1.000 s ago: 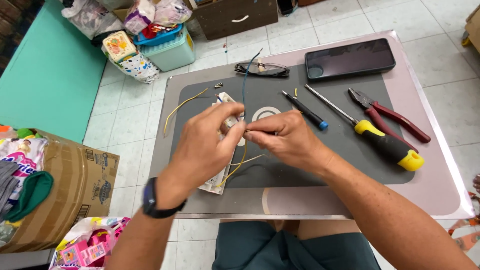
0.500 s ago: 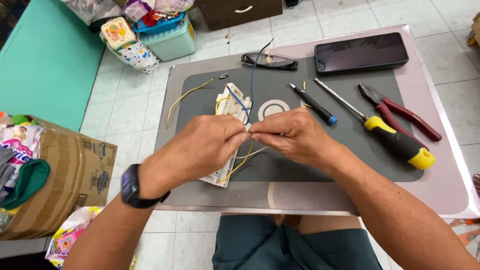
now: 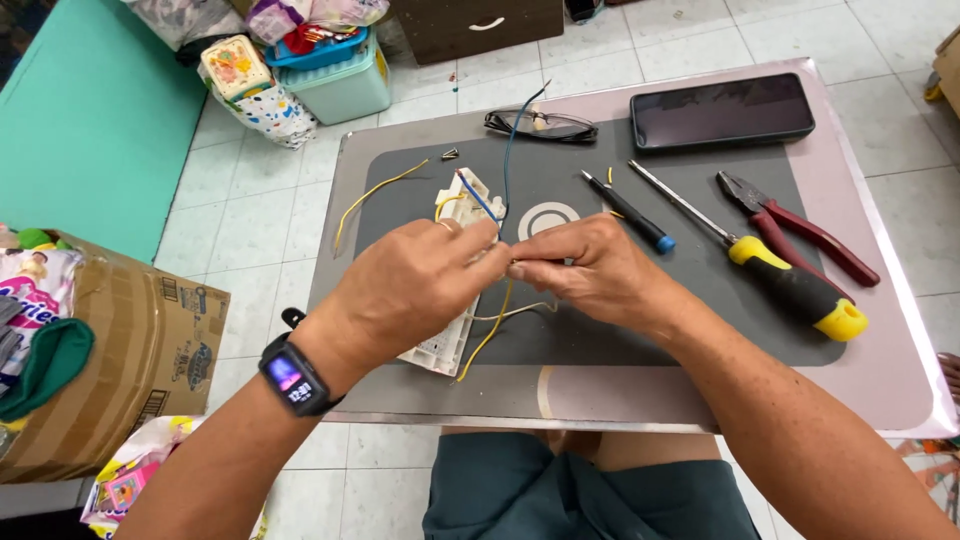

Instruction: The person strips the insulation from yellow and blue wires using pliers and twists the exposed ends. They then use a screwdriver to loosen screws on a white electrical outlet, insert the wires into the terminals, and tighten the screws to secure the connections.

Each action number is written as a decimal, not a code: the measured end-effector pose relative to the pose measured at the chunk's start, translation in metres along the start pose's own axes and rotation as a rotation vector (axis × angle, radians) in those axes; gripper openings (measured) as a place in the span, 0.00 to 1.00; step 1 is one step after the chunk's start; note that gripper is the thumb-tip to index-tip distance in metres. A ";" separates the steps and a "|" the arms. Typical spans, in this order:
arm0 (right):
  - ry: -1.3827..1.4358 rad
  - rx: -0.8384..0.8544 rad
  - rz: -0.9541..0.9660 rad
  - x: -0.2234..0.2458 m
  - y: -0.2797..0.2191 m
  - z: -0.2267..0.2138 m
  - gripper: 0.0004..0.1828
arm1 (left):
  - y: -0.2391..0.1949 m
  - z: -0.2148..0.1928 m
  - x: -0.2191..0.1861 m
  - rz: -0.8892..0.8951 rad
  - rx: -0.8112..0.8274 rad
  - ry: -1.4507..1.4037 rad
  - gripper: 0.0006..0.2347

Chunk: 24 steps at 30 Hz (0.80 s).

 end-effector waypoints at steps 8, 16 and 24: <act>-0.170 -0.080 -0.112 0.010 -0.001 -0.001 0.09 | 0.008 0.007 0.008 -0.383 0.110 -0.599 0.10; -0.254 -0.152 -0.124 0.017 -0.001 -0.006 0.08 | 0.008 0.007 0.029 -0.799 0.294 -0.762 0.20; -0.109 -0.061 -0.052 0.009 -0.001 -0.005 0.09 | 0.017 -0.017 -0.007 0.117 0.010 0.158 0.05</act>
Point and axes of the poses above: each hand's wrist, its own y-axis towards the middle knuckle, its own z-axis out of the palm, x = y × z, the point moved 5 cm from there along y, towards the middle knuckle, and after that the axes turned 7 degrees about x, right-handed, at the moved point
